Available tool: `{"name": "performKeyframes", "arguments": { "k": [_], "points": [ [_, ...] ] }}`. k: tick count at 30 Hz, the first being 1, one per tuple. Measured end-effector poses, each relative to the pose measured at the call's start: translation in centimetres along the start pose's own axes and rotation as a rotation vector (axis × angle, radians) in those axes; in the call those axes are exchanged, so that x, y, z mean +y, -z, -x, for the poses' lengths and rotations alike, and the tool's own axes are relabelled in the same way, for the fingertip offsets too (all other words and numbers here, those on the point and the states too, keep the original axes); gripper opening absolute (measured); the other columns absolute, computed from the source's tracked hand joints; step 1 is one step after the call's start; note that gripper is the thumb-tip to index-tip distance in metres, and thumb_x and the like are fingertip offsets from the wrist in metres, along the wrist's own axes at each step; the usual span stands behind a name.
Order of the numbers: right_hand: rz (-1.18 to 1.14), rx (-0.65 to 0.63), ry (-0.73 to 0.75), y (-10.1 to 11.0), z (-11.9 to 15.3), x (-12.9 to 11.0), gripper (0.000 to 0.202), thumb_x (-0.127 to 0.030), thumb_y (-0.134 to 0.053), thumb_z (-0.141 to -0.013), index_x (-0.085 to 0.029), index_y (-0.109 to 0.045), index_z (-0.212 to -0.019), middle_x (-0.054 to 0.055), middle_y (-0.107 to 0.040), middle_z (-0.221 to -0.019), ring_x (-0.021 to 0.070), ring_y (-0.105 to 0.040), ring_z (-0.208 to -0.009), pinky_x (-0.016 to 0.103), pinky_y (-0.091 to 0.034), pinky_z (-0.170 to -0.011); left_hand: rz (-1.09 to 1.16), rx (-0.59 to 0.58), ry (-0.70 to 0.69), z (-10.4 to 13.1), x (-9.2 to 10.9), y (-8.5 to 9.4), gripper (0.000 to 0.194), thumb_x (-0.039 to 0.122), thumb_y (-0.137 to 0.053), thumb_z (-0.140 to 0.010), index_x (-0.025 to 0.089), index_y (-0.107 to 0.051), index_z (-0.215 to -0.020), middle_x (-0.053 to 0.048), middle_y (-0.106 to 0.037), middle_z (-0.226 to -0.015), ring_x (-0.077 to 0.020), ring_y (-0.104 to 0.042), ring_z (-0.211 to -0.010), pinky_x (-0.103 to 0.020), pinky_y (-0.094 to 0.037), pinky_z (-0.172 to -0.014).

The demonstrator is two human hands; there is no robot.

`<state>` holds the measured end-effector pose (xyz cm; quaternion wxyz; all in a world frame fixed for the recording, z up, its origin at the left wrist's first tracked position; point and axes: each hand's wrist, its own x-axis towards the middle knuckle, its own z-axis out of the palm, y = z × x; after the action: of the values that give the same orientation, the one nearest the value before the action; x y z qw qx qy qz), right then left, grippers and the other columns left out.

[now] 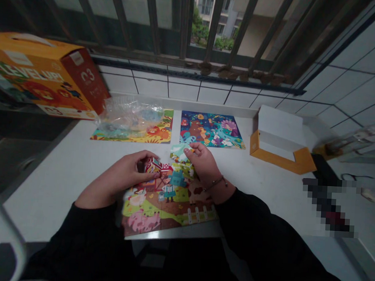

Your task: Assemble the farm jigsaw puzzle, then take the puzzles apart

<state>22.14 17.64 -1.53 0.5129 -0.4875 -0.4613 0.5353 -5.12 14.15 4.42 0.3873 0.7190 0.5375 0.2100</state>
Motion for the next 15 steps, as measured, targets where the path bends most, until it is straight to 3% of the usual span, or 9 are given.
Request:
{"name": "performKeyframes", "arguments": {
  "k": [8, 15],
  "points": [
    [-0.009, 0.011, 0.003, -0.1, 0.1, -0.2, 0.047, -0.056, -0.088, -0.077, -0.025, -0.065, -0.104, 0.001, -0.075, -0.101, 0.0174, -0.070, -0.088, 0.029, -0.056, -0.077, 0.174, -0.010, 0.035, 0.8, -1.6, 1.5, 0.056, 0.052, -0.089, -0.081, 0.022, -0.074, -0.126, -0.009, -0.081, -0.115, -0.0259, -0.076, -0.099, -0.037, -0.064, -0.082],
    [0.026, -0.006, -0.021, 0.0, 0.1, 0.0, 0.048, -0.058, -0.086, -0.079, -0.025, -0.065, -0.107, 0.001, -0.076, -0.100, 0.0147, -0.066, -0.077, 0.030, -0.056, -0.074, 0.160, 0.067, 0.026, 1.1, -2.2, 2.2, 0.060, 0.051, -0.091, -0.077, 0.020, -0.074, -0.125, -0.007, -0.078, -0.104, -0.0223, -0.071, -0.089, -0.034, -0.060, -0.075]
  ]
}}
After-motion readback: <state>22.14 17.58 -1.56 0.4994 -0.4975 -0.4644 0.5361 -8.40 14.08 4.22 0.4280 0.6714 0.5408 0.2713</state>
